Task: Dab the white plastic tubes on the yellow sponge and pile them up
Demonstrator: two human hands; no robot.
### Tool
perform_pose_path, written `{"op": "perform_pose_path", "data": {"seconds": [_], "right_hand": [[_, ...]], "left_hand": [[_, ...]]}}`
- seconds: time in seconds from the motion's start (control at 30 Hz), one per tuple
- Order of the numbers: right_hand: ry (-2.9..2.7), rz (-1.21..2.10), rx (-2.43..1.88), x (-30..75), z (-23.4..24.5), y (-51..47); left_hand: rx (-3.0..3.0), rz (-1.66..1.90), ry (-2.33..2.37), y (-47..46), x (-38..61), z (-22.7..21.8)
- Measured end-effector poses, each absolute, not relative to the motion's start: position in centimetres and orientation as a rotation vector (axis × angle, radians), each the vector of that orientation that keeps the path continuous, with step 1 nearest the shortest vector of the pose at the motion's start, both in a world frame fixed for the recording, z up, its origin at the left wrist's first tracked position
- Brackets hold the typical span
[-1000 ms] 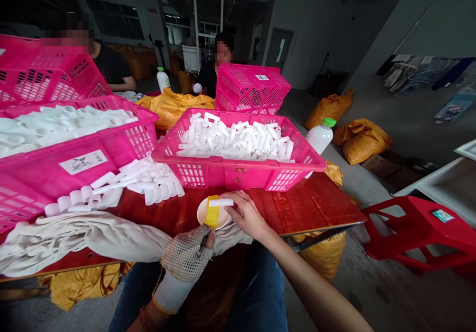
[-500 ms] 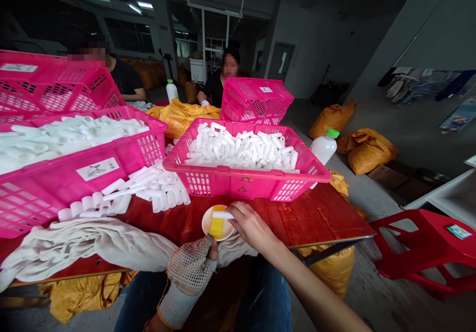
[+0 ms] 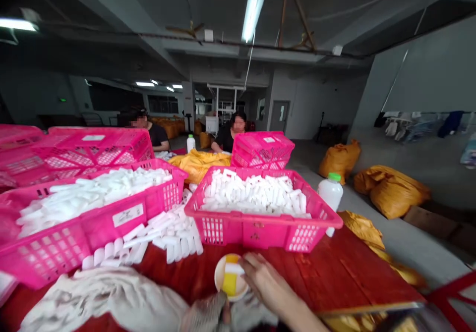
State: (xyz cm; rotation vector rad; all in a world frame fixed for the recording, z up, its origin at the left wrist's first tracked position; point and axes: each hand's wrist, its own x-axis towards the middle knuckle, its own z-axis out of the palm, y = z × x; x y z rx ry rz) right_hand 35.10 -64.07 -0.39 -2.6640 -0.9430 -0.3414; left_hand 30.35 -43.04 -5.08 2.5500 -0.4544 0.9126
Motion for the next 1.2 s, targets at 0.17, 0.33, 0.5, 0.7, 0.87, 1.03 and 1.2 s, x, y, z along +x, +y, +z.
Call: {"op": "perform_pose_path", "data": {"seconds": [0.17, 0.33, 0.5, 0.7, 0.87, 1.03, 1.2], "right_hand": [[-0.908, -0.271, -2.602, 35.7, 0.1, -64.2], [-0.913, -0.267, -2.586, 35.8, -0.4, -64.9], [-0.939, -0.243, -2.597, 35.8, -0.3, -65.2], [-0.918, -0.223, -2.614, 35.7, -0.5, -65.2], [-0.878, -0.193, -2.615, 35.3, -0.4, -65.1], [-0.894, -0.335, -2.574, 35.4, -3.1, -65.7], [-0.85, -0.421, -2.508, 36.0, -3.6, -66.7]], "left_hand": [[2.628, 0.841, -0.451, -44.2, 30.4, -6.9], [2.615, 0.784, -0.53, -44.0, 30.5, -6.3], [2.647, 0.803, -0.511, -43.8, 30.7, -6.8], [2.547, 0.867, -0.56, -44.0, 30.4, -6.5], [2.637, 0.724, -0.461, -44.0, 30.2, -5.8], [2.722, 0.533, -0.369, -45.1, 28.7, -5.6], [2.599, 0.402, -0.488, -42.6, 29.0, -3.8]]}}
